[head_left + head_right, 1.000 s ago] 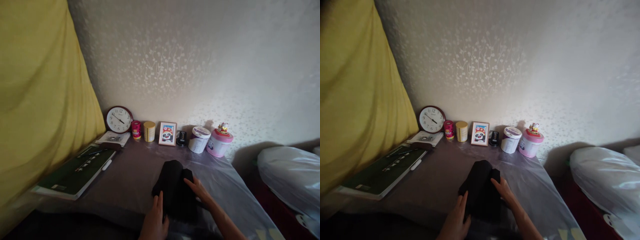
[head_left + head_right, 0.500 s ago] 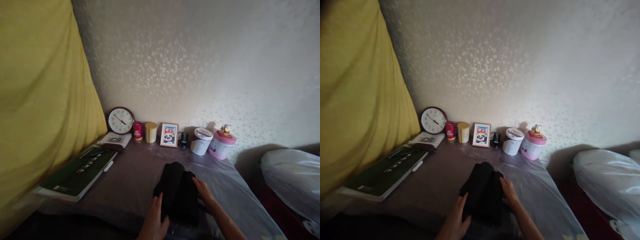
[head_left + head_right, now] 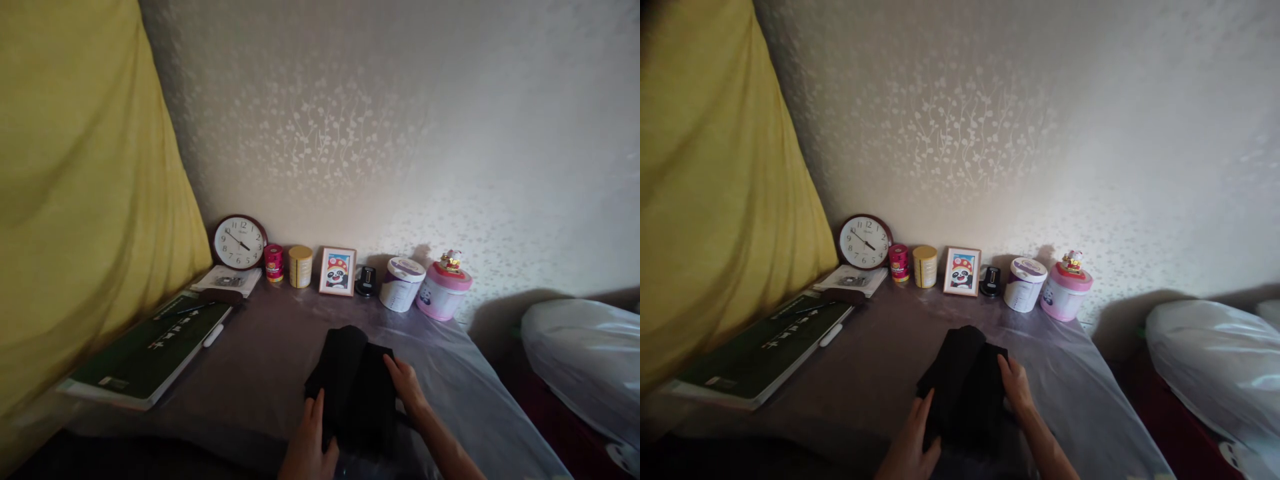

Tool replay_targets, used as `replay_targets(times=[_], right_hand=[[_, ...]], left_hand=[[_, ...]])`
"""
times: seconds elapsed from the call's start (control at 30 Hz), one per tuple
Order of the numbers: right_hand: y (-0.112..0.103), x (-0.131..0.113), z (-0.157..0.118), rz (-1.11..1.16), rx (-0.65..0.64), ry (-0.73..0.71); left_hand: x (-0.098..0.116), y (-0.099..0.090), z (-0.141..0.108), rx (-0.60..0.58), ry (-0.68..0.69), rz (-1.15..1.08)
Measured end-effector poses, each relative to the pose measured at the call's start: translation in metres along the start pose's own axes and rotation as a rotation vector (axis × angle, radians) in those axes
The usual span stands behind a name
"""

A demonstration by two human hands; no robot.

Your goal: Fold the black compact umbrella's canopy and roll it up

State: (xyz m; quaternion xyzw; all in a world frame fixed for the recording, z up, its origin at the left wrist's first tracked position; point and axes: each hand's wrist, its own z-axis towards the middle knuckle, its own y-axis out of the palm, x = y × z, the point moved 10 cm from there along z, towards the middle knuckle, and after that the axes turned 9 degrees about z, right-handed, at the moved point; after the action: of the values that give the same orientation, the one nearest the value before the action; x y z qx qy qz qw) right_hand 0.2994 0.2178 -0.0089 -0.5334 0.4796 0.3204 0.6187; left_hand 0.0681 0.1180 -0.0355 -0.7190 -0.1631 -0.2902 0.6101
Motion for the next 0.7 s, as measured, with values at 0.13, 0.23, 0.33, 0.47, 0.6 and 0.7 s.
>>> replay_targets(times=[0.13,0.23,0.33,0.47,0.6,0.7], right_hand=[[0.001,-0.01,-0.004,0.09,-0.018,0.01],[0.007,-0.021,-0.007,0.134,-0.024,0.018],[0.018,-0.036,-0.008,0.173,-0.044,0.003],[0.038,-0.054,-0.006,0.208,-0.073,-0.018],[0.059,-0.058,0.001,0.22,-0.093,-0.006],[0.071,-0.047,0.011,0.173,-0.083,0.052]], left_hand=[[0.004,0.0,-0.002,-0.026,-0.026,0.014],[0.007,0.001,-0.006,-0.06,-0.067,0.046],[0.011,0.0,-0.009,-0.084,-0.082,0.094],[0.013,-0.001,-0.01,-0.115,-0.087,0.109],[0.014,0.001,-0.009,-0.131,-0.072,0.111],[0.015,0.003,-0.007,-0.147,-0.067,0.135]])
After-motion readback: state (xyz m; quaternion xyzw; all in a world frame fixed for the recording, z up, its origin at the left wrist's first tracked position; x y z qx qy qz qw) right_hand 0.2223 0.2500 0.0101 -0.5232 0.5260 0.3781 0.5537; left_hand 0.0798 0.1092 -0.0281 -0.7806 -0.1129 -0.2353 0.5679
